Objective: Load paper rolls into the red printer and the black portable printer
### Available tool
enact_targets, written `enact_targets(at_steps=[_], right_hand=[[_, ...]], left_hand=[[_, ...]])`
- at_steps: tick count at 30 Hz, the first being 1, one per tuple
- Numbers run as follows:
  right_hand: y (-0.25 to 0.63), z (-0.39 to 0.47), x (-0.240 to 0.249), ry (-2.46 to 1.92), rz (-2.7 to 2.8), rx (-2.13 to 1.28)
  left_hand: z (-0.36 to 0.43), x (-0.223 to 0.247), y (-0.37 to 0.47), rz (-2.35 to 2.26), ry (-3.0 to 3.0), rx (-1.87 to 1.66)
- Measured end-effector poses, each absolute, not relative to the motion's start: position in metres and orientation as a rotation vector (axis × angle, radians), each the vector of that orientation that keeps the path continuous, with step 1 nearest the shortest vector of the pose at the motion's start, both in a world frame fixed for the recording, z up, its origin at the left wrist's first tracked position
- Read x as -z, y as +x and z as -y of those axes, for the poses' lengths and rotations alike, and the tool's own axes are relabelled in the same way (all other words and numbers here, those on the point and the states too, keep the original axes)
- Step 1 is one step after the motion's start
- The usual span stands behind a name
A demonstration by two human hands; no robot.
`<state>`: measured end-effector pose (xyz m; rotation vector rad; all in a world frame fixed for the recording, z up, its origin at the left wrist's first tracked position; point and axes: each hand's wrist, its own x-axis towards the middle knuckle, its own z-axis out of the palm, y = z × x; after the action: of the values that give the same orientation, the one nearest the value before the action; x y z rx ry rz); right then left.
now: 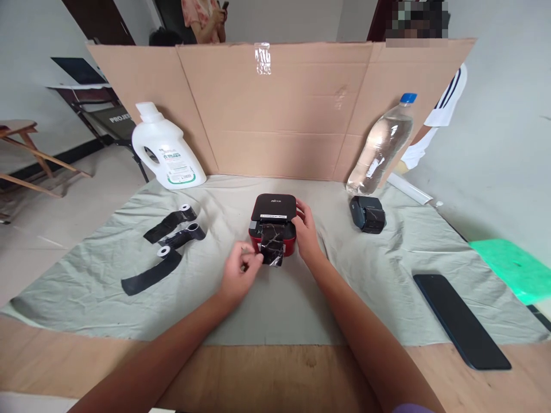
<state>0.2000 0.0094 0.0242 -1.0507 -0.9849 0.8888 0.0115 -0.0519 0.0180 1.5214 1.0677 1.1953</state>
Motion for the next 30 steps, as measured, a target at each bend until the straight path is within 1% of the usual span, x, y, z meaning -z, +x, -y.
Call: enact_targets(at_steps=[4,9,15,19,22,26,28,30], right_hand=[[0.197,-0.010,-0.024,-1.085,0.868,-0.940],[0.196,-0.009,-0.025,-1.030,0.973,-0.992],[0.201,-0.011,-0.023,-1.043,1.022,-0.982],[0.206,-0.013,-0.024,-1.069,1.025,-0.984],[0.207,-0.014,-0.015,-1.078,1.041,-0.963],[0.205,-0.012,0.009,-1.089,1.017,-0.847],[0.204,-0.011,0.018,-1.080,1.016,-0.837],[0.204,-0.010,0.021,-1.067,1.064,-0.845]], left_hand=[[0.001,-0.037,0.006,-1.117,1.272,-1.240],[-0.052,-0.043,0.005,-1.073,1.082,-0.945],[-0.053,-0.035,-0.001,-0.965,1.045,-0.820],[-0.054,-0.034,-0.002,-0.941,1.065,-0.812],[-0.056,-0.031,0.001,-0.954,1.079,-0.810],[-0.066,-0.040,-0.010,-1.074,1.222,-0.826],[-0.075,-0.054,-0.032,-1.208,1.438,-0.891],[-0.085,-0.069,-0.068,-1.452,1.749,-0.944]])
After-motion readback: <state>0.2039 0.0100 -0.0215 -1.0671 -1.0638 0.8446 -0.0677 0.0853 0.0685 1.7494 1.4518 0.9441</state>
